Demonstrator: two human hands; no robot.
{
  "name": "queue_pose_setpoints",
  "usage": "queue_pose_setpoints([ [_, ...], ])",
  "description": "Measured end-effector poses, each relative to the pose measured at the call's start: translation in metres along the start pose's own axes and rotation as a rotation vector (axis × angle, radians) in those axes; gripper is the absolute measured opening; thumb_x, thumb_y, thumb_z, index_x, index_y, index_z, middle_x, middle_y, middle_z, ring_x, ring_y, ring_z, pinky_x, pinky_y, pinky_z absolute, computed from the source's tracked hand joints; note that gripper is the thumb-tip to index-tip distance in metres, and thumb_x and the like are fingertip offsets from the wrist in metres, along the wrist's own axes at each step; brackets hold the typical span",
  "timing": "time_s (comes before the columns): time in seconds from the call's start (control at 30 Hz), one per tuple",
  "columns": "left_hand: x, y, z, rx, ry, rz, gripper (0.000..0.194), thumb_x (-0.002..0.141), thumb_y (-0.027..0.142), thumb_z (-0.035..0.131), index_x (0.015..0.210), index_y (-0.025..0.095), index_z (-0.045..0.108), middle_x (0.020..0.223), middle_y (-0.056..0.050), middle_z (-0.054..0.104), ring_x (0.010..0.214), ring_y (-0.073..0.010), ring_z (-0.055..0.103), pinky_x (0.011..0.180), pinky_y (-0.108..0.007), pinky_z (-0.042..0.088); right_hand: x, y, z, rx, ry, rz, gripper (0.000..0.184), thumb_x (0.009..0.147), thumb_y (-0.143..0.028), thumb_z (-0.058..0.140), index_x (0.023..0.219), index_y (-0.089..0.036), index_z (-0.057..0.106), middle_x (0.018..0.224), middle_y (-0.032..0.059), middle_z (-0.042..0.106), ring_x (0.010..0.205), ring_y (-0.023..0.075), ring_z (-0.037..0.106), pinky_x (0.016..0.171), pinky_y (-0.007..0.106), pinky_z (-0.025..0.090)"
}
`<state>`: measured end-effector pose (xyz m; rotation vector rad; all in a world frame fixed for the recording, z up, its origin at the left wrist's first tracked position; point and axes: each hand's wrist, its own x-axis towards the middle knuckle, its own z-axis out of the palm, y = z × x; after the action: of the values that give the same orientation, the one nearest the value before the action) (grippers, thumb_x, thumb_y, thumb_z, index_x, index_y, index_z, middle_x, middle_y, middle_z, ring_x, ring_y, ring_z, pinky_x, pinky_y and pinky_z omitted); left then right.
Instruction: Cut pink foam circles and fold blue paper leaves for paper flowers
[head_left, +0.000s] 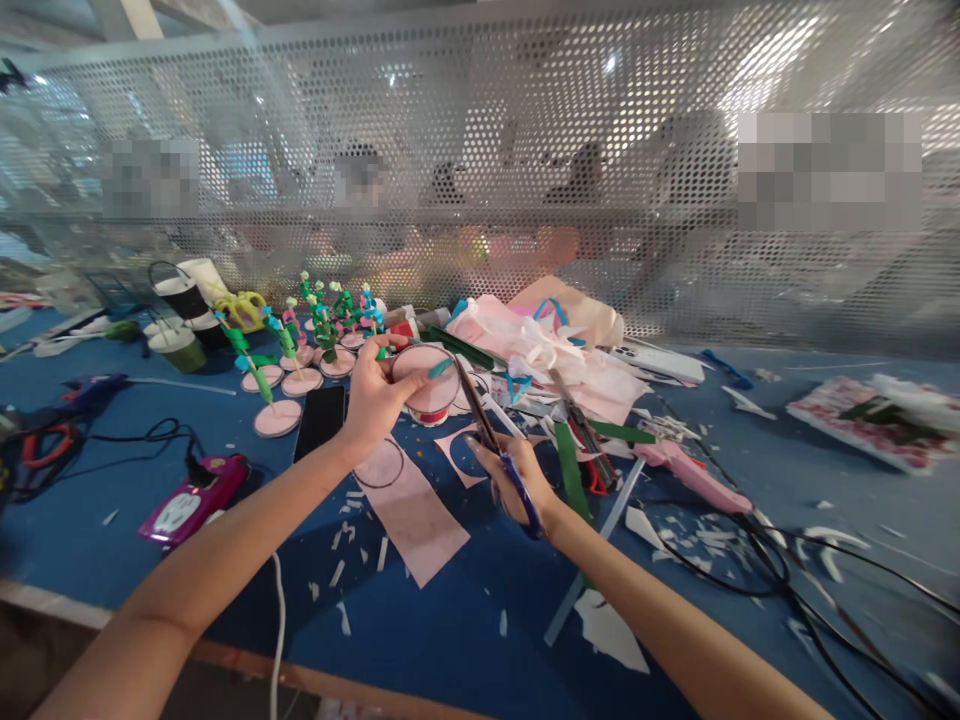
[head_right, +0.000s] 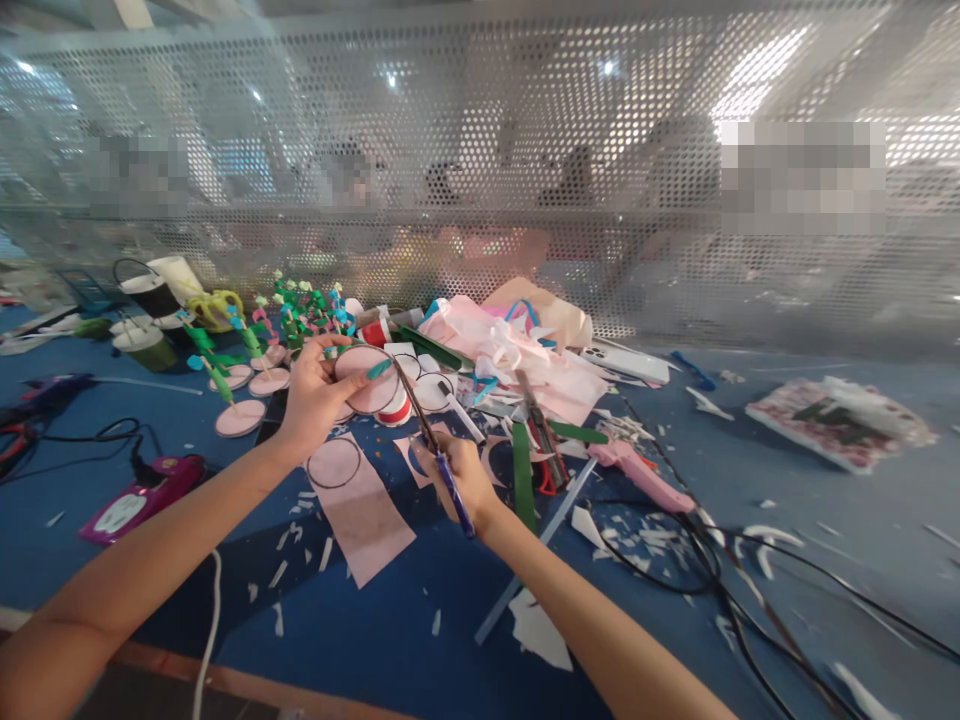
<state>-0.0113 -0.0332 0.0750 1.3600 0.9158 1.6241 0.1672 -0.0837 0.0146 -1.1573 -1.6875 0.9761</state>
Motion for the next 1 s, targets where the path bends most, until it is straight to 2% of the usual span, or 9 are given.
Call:
queue_pose_setpoints([
  [0.17,-0.0002,-0.0003,-0.0008,-0.001,-0.003,-0.007,0.057,0.049,0.029,0.085,0.091,0.019,0.048,0.061,0.004,0.062,0.054,-0.0107,0.059,0.049,-0.02,0.048,0.0009,-0.0001,-0.0009,-0.039,0.015,-0.039,0.041,0.08,-0.05,0.055,0.058,-0.019,0.041,0.05,-0.0043,0.035,0.049,0.0082,0.033,0.044,0.022,0.026],
  [0.3,0.0004,-0.0012,-0.0009,-0.005,-0.001,-0.011,0.056,0.05,0.03,0.084,0.091,0.019,0.048,0.063,0.004,0.061,0.053,-0.0102,0.058,0.049,-0.02,0.049,0.0003,-0.0011,-0.0005,-0.012,-0.01,-0.001,0.043,0.079,-0.053,0.055,0.057,-0.02,0.038,0.048,-0.0048,0.034,0.044,0.0078,0.033,0.041,0.022,0.027],
  [0.5,0.0004,-0.0003,0.0003,-0.013,0.004,-0.006,0.055,0.05,0.03,0.084,0.09,0.019,0.048,0.063,0.004,0.062,0.054,-0.0102,0.059,0.05,-0.02,0.049,-0.0029,-0.0074,0.0018,0.105,-0.065,0.066,0.041,0.082,-0.056,0.051,0.063,-0.021,0.039,0.043,-0.0071,0.031,0.038,0.0082,0.036,0.037,0.021,0.029],
  [0.77,0.0003,-0.0001,0.0012,-0.039,0.002,-0.022,0.056,0.048,0.025,0.084,0.09,0.018,0.048,0.062,0.004,0.063,0.055,-0.0103,0.059,0.051,-0.02,0.049,-0.0027,-0.0046,0.0013,0.098,-0.054,0.076,0.041,0.082,-0.054,0.052,0.062,-0.021,0.039,0.042,-0.0076,0.031,0.036,0.0074,0.036,0.035,0.021,0.03],
  [1.0,-0.0003,0.0002,0.0001,-0.024,0.002,-0.011,0.055,0.049,0.026,0.084,0.09,0.018,0.048,0.064,0.004,0.062,0.056,-0.0104,0.059,0.051,-0.02,0.049,-0.0013,-0.003,-0.0002,0.073,-0.05,0.074,0.037,0.081,-0.052,0.055,0.065,-0.019,0.045,0.042,-0.0074,0.035,0.034,0.0076,0.037,0.033,0.021,0.029],
])
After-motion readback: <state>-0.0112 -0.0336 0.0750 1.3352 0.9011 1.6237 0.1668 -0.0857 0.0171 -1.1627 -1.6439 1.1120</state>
